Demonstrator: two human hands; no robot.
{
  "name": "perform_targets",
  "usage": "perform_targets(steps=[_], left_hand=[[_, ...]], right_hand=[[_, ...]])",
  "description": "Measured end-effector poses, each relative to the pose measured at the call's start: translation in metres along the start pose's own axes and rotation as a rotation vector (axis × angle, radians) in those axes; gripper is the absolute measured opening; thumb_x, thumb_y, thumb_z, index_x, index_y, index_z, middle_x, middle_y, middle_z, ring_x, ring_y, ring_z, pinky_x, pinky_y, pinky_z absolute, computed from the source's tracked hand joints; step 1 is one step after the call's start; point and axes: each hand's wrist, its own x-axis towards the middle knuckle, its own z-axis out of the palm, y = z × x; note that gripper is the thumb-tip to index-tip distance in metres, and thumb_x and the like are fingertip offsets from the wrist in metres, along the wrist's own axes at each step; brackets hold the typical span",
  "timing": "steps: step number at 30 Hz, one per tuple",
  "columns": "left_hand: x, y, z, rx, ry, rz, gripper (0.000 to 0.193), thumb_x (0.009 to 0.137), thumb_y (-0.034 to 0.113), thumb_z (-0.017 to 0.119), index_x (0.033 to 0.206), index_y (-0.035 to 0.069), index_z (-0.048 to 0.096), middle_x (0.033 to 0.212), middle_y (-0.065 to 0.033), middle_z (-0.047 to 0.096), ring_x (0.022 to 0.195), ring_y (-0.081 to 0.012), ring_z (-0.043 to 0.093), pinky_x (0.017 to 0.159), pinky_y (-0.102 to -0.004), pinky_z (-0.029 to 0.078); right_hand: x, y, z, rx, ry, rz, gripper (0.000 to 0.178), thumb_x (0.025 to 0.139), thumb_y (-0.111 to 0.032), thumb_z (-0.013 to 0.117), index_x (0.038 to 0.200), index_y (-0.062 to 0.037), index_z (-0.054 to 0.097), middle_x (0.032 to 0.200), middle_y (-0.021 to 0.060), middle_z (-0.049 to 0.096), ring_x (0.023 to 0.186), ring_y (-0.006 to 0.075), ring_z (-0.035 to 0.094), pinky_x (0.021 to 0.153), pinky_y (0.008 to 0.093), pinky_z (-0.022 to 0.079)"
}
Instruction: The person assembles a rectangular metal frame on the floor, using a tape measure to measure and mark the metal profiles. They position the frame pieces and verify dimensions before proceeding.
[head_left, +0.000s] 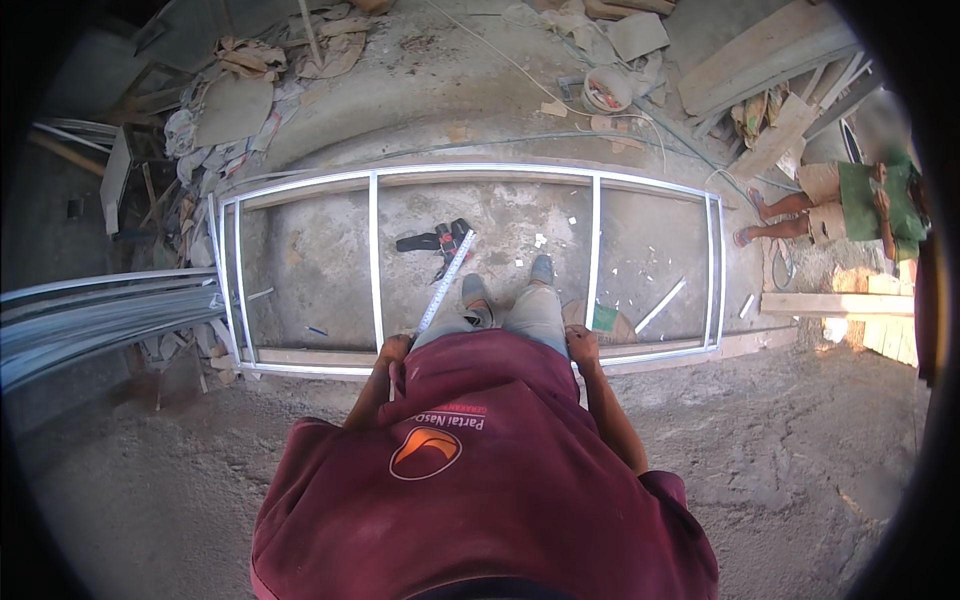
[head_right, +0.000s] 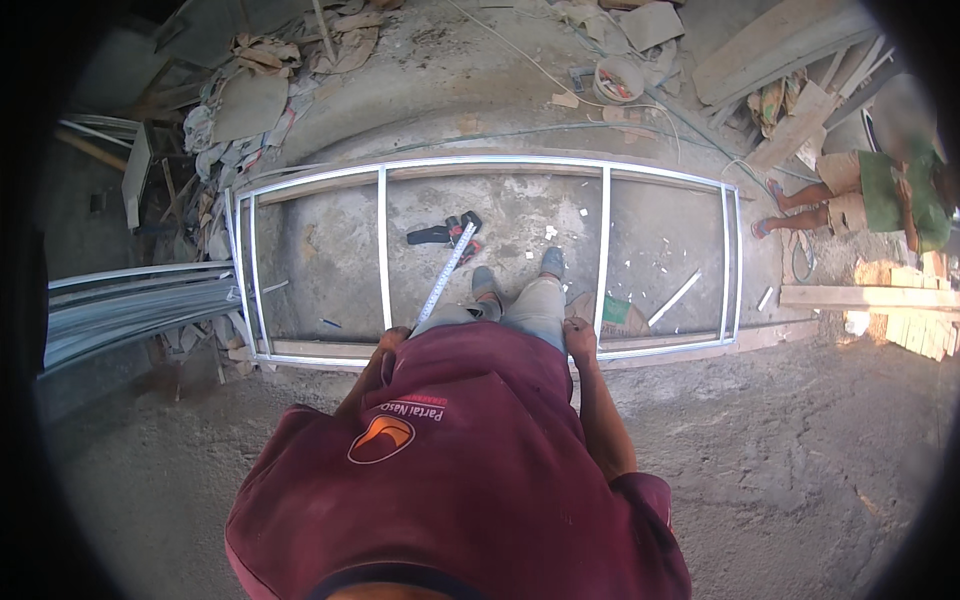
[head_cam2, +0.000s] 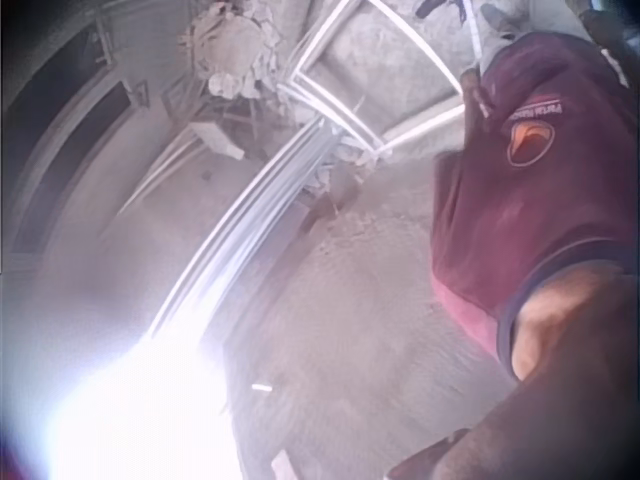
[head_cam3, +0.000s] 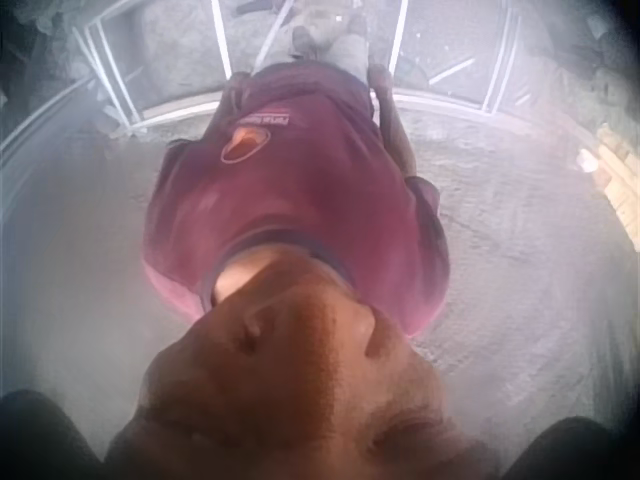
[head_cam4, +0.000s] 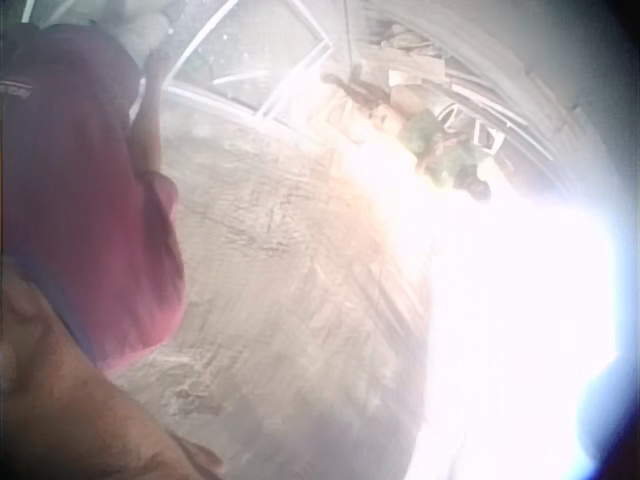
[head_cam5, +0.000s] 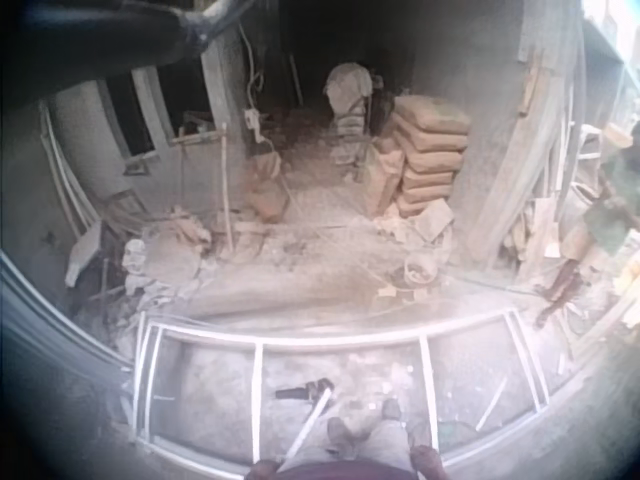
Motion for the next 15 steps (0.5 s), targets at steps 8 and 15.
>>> perform_targets(steps=[8,15], left_hand=[[-0.004,-0.017,0.023,0.015,0.037,-0.098,0.034,0.097,0.029,0.049,0.11,0.003,0.065,0.11,-0.027,0.067,0.106,-0.0439,0.065,0.091,-0.0531,0.052],[-0.017,0.012,0.006,-0.047,0.084,-0.124,0.027,0.09,0.017,0.053,0.104,0.0,0.068,0.11,-0.0269,0.067,0.107,-0.042,0.065,0.094,-0.0479,0.052]], right_hand=[[0.015,-0.005,0.005,-0.022,-0.131,-0.015,0.035,0.09,-0.026,0.061,0.111,-0.0004,0.071,0.103,0.021,0.072,0.097,0.031,0.069,0.087,0.038,0.051],[0.028,0.015,0.001,0.068,-0.192,0.16,0.032,0.092,-0.025,0.063,0.112,-0.0018,0.071,0.092,0.0126,0.072,0.079,0.0206,0.066,0.069,0.0335,0.052]])
